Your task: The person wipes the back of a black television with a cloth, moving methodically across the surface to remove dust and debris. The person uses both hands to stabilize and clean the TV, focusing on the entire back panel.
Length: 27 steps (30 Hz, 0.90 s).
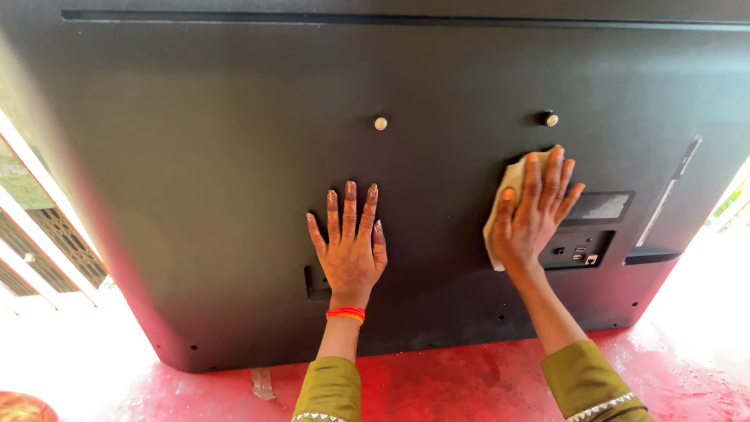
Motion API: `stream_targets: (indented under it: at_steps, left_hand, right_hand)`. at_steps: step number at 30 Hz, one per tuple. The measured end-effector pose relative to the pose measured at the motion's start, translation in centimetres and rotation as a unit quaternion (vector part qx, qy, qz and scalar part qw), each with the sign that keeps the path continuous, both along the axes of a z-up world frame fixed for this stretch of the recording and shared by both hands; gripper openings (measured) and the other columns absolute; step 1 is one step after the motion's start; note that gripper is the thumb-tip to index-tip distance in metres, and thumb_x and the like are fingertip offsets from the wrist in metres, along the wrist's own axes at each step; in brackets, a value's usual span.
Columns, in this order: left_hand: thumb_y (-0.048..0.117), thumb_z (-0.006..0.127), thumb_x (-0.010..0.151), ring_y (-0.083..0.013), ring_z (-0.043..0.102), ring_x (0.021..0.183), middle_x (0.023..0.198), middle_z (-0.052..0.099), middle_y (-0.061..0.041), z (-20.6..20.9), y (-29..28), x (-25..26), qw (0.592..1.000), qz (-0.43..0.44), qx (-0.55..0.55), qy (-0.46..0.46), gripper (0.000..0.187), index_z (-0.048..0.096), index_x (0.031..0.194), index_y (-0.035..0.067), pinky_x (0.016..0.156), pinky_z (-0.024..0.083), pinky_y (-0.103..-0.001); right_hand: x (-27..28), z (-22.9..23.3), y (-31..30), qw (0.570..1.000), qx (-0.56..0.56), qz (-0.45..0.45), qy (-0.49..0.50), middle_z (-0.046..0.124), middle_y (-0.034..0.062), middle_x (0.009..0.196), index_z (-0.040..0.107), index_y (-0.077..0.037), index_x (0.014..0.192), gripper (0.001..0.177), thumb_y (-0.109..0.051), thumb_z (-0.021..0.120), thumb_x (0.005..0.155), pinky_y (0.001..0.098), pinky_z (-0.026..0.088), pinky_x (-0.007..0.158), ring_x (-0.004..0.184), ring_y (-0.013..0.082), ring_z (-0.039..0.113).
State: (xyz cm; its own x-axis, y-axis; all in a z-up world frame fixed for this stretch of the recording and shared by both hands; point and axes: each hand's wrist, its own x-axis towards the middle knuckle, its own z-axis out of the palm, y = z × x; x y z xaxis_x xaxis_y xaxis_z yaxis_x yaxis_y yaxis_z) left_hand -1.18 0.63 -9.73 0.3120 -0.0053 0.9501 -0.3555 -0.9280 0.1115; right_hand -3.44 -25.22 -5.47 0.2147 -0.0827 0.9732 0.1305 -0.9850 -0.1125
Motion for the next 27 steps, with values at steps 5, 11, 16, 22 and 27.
stream_targets:
  at_steps: [5,11,16,22,27]
  left_hand:
    - [0.029,0.050,0.108,-0.0270,0.035,0.154,0.166,0.039,-0.001,-0.8,0.2,-0.2,1.000,-0.005,0.002,0.003,0.052,0.044,0.159,0.031,0.126,0.017,-0.058]
    - [0.027,0.045,0.108,-0.0258,0.034,0.155,0.166,0.040,0.000,-1.1,0.4,-0.2,0.999,-0.027,-0.004,0.022,0.051,0.044,0.159,0.030,0.127,0.015,-0.058]
    - [0.033,0.030,0.110,-0.0249,0.033,0.156,0.166,0.040,0.000,-1.3,0.7,-0.3,0.996,-0.077,-0.027,0.030,0.051,0.044,0.159,0.029,0.128,0.012,-0.055]
    - [0.037,0.021,0.111,-0.0239,0.033,0.156,0.166,0.039,0.002,-1.5,1.1,-0.3,0.996,-0.079,-0.020,0.032,0.053,0.045,0.159,0.030,0.129,0.012,-0.054]
    - [0.038,0.020,0.111,-0.0235,0.032,0.156,0.167,0.038,0.002,-1.5,1.0,-0.3,0.995,-0.097,-0.030,0.020,0.053,0.043,0.159,0.029,0.129,0.013,-0.055]
  right_hand:
    - [-0.3,-0.3,1.9,0.999,0.026,-0.011,0.014,0.026,0.0235,0.171,0.038,-0.002,0.163,0.062,-0.038,0.033,0.112,0.0593,-0.002,0.127,0.160,0.0438,0.017]
    - [-0.5,-4.4,8.0,0.990,-0.106,0.041,0.081,0.032,0.0208,0.166,0.045,-0.009,0.154,0.057,-0.041,0.040,0.108,0.0646,0.000,0.125,0.156,0.0437,0.024]
    - [-0.5,-10.2,10.2,0.951,-0.278,0.063,0.123,0.044,0.0054,0.160,0.055,-0.020,0.150,0.052,-0.045,0.047,0.104,0.0649,0.007,0.123,0.150,0.0287,0.037]
    - [-0.3,-14.4,7.2,0.884,-0.418,0.126,0.167,0.046,-0.0044,0.158,0.057,-0.029,0.148,0.049,-0.047,0.050,0.102,0.0617,0.013,0.121,0.147,0.0175,0.040]
    - [-0.2,-9.8,7.1,0.894,-0.394,0.117,0.180,0.046,0.0015,0.158,0.054,-0.029,0.148,0.054,-0.048,0.055,0.097,0.0643,0.016,0.117,0.144,0.0243,0.041]
